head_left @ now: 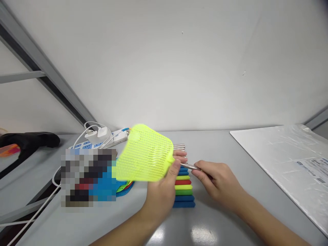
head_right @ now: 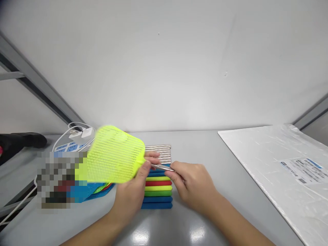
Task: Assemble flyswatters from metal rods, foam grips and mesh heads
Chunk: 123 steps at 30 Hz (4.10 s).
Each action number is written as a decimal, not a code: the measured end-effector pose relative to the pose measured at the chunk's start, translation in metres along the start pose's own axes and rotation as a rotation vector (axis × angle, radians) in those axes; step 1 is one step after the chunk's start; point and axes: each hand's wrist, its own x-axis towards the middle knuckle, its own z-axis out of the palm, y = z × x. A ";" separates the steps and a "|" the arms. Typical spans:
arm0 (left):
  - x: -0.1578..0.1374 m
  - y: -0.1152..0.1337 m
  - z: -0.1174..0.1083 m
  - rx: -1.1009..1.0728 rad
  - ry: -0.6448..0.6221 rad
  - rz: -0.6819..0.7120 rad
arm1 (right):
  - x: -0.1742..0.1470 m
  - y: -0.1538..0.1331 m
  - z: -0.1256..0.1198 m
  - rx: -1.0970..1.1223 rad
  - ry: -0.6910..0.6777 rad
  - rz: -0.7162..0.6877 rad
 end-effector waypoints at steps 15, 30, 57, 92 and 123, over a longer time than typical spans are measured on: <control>0.008 -0.025 -0.004 -0.026 -0.071 -0.152 | 0.002 0.029 -0.005 -0.178 -0.026 0.017; 0.000 -0.023 -0.004 0.080 -0.451 -0.155 | -0.003 0.015 0.009 -0.363 0.206 -0.313; 0.059 0.003 -0.048 -0.231 0.034 0.035 | 0.020 0.070 -0.042 -0.578 0.254 -0.295; 0.026 -0.033 -0.029 -0.099 -0.122 -0.334 | 0.020 0.049 -0.024 -0.449 0.178 -0.279; 0.068 -0.014 -0.041 -0.414 0.376 -0.177 | 0.013 0.096 -0.045 -0.455 0.416 -0.165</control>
